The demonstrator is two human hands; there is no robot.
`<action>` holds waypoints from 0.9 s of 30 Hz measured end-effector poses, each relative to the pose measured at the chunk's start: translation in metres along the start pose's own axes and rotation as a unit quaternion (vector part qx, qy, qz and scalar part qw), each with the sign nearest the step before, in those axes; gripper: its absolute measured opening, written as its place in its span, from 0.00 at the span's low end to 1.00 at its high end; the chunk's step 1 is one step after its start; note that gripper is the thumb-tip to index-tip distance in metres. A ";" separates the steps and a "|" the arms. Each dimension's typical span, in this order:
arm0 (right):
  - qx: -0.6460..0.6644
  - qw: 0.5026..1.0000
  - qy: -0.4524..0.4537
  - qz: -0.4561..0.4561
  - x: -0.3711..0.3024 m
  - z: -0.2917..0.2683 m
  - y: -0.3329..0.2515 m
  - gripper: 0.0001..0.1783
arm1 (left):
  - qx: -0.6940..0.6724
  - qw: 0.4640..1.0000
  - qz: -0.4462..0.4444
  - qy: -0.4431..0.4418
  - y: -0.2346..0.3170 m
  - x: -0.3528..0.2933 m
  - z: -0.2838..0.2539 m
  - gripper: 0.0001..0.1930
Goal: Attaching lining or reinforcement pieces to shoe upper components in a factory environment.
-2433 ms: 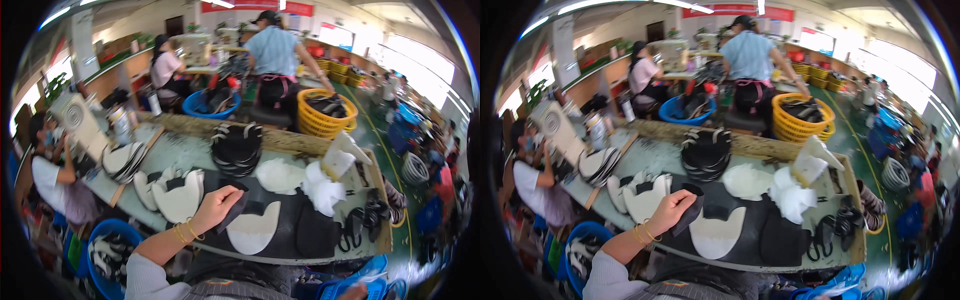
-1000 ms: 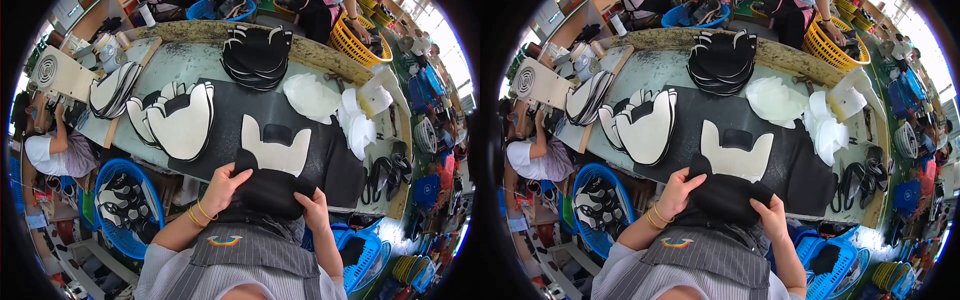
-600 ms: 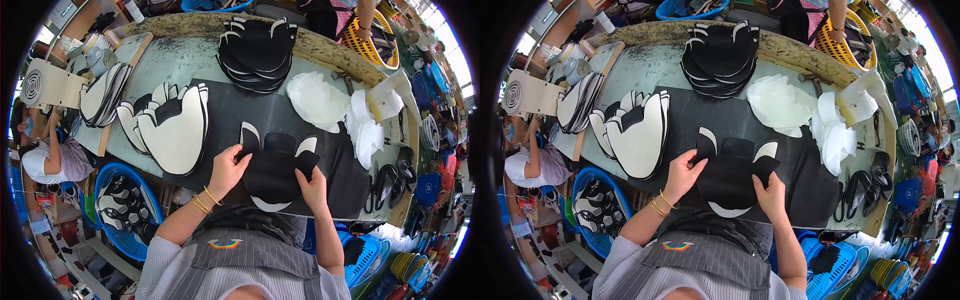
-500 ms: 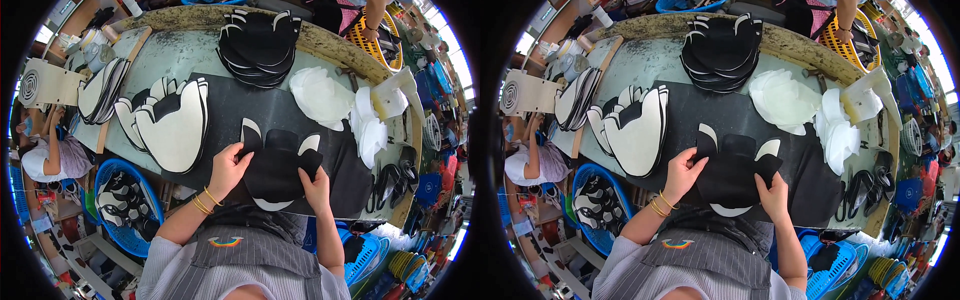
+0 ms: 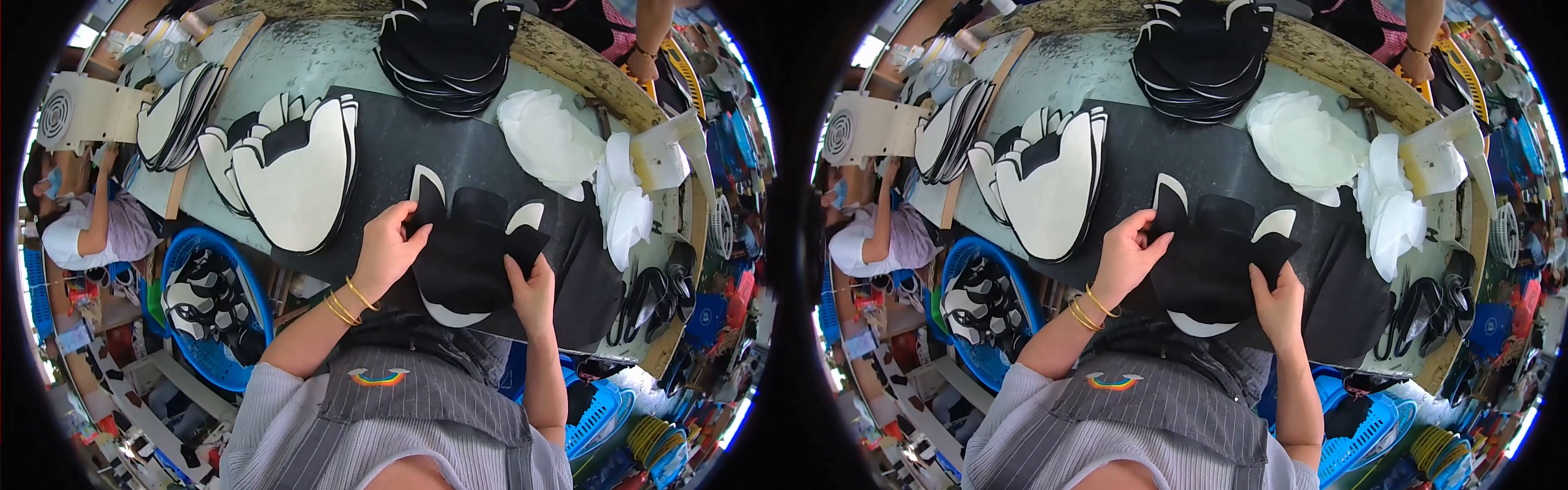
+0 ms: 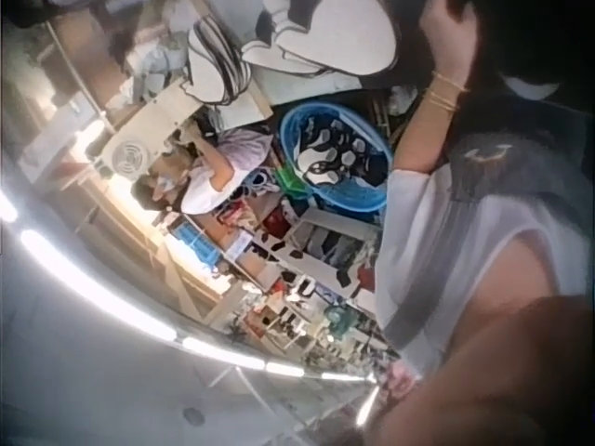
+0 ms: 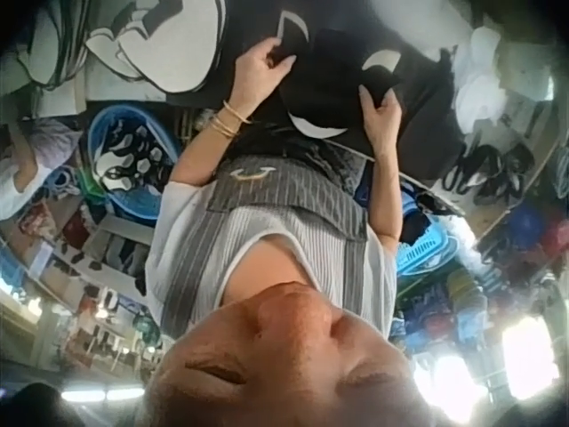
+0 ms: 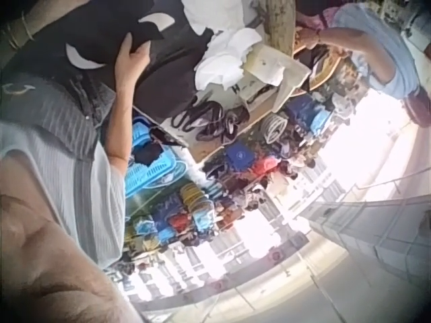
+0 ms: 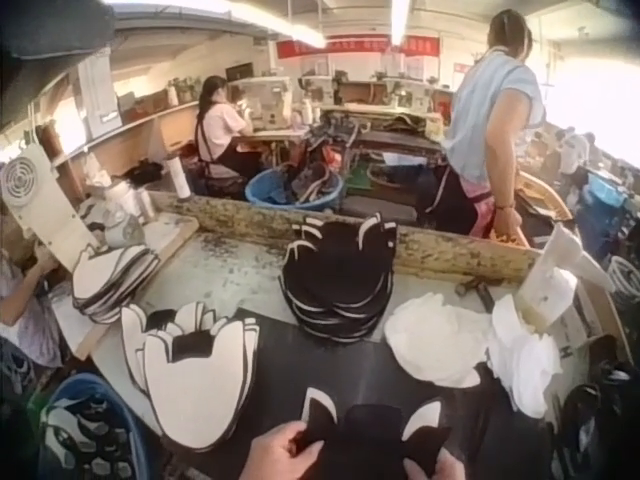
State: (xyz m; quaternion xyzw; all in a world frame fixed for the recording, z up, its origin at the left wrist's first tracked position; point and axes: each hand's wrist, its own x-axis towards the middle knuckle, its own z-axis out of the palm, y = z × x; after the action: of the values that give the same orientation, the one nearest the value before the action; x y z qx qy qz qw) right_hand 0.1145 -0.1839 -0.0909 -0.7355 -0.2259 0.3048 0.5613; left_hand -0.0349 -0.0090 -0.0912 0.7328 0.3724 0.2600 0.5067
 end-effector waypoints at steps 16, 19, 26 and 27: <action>-0.112 0.992 -0.008 0.054 0.017 0.001 -0.055 0.12 | 0.252 0.922 0.247 -0.158 0.053 -0.069 0.037 0.36; -0.162 0.987 0.021 -0.015 0.010 -0.014 -0.024 0.10 | 0.284 0.905 0.260 -0.178 0.049 -0.077 0.032 0.30; -0.292 0.938 0.050 -0.178 0.015 -0.016 -0.010 0.11 | 0.273 0.892 0.297 -0.202 0.042 -0.084 0.027 0.19; -0.352 0.919 0.073 -0.161 0.014 -0.016 -0.011 0.13 | 0.272 0.894 0.300 -0.193 0.041 -0.088 0.028 0.19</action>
State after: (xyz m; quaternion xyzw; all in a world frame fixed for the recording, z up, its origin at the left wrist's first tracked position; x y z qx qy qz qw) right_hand 0.1363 -0.1824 -0.0801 -0.8594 -0.3926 0.0567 0.3226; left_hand -0.0540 -0.1037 -0.0629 0.9548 0.0856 0.1412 0.2472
